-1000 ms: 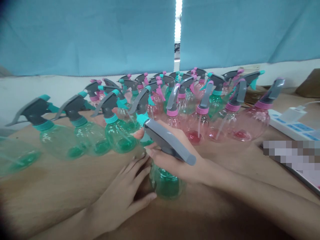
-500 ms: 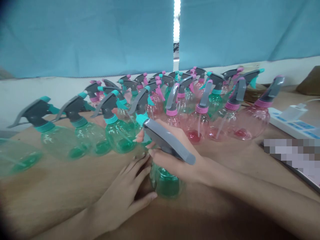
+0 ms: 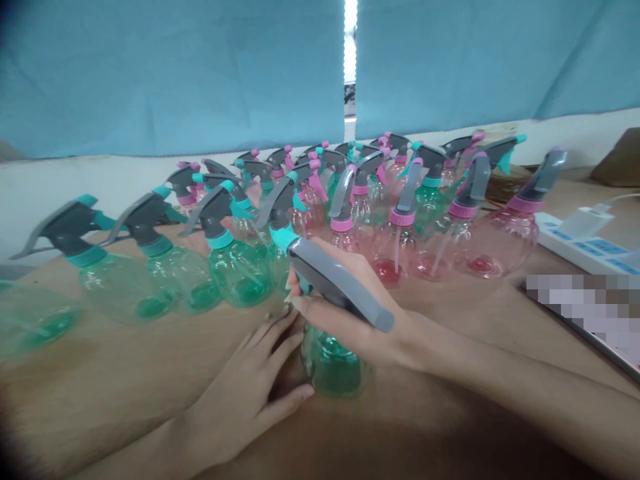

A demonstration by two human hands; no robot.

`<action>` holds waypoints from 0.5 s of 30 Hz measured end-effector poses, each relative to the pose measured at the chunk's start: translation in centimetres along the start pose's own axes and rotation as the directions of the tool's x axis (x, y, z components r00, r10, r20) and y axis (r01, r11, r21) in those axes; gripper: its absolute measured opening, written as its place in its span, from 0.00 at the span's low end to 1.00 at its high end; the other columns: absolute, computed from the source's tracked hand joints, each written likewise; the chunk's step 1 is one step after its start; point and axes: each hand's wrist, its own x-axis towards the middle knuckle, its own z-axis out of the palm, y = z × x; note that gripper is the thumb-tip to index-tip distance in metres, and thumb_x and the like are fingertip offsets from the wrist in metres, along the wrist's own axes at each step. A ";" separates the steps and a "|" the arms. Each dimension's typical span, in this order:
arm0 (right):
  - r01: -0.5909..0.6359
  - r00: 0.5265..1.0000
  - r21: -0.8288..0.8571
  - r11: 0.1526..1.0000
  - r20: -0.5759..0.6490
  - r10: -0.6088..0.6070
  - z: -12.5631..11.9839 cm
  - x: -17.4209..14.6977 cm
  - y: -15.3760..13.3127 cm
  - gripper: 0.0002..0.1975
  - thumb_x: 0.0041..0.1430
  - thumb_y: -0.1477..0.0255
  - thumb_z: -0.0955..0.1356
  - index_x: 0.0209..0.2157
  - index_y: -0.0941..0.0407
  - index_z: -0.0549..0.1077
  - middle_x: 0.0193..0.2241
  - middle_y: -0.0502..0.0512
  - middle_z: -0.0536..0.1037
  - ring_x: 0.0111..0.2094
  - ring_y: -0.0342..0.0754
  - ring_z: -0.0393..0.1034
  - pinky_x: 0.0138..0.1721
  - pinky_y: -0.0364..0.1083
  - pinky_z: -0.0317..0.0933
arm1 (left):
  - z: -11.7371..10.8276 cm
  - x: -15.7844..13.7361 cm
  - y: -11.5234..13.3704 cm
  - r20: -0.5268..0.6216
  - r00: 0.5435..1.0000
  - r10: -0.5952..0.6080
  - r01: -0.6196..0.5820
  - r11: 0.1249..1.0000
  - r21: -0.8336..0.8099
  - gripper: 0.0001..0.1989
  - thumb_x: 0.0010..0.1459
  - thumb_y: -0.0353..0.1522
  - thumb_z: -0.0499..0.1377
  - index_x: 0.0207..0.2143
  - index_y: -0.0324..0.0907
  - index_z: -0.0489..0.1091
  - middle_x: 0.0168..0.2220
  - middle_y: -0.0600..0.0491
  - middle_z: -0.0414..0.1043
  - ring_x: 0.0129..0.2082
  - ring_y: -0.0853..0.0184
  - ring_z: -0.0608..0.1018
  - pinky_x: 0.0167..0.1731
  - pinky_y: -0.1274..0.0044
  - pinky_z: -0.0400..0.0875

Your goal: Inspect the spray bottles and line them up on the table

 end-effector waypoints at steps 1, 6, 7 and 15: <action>0.005 1.000 0.002 1.000 0.002 -0.005 0.0 0.0 0.0 0.09 0.53 0.78 0.67 0.25 0.50 0.66 0.26 0.44 0.72 0.23 0.43 0.66 0.25 0.44 0.63 | 0.0 0.0 0.0 0.006 1.000 -0.002 0.002 1.000 -0.002 0.32 0.63 0.48 0.52 0.62 0.36 0.58 0.67 0.38 0.51 0.66 0.49 0.56 0.59 0.53 0.58; -0.023 1.000 -0.009 1.000 0.012 0.023 0.0 -0.1 0.1 0.05 0.56 0.74 0.68 0.29 0.50 0.68 0.27 0.46 0.74 0.25 0.45 0.69 0.26 0.44 0.64 | 0.0 0.0 -0.1 0.028 1.000 -0.012 0.012 1.000 -0.002 0.33 0.63 0.48 0.52 0.62 0.36 0.58 0.67 0.37 0.51 0.66 0.48 0.55 0.59 0.53 0.57; -0.024 1.000 -0.007 1.000 0.012 0.024 0.0 -0.1 0.2 0.04 0.57 0.73 0.68 0.32 0.49 0.69 0.30 0.47 0.75 0.27 0.46 0.70 0.27 0.45 0.65 | 0.0 0.0 -0.1 0.025 1.000 -0.013 0.013 1.000 -0.002 0.33 0.63 0.48 0.52 0.62 0.36 0.58 0.66 0.37 0.51 0.66 0.48 0.56 0.59 0.53 0.58; 0.008 1.000 -0.038 0.999 -0.015 -0.008 0.3 -0.3 0.8 0.11 0.58 0.71 0.68 0.44 0.48 0.71 0.36 0.49 0.77 0.30 0.49 0.73 0.30 0.48 0.68 | -0.1 -0.1 0.1 0.041 0.999 -0.023 0.024 1.000 -0.006 0.33 0.63 0.49 0.51 0.62 0.35 0.58 0.66 0.37 0.51 0.65 0.47 0.56 0.59 0.52 0.58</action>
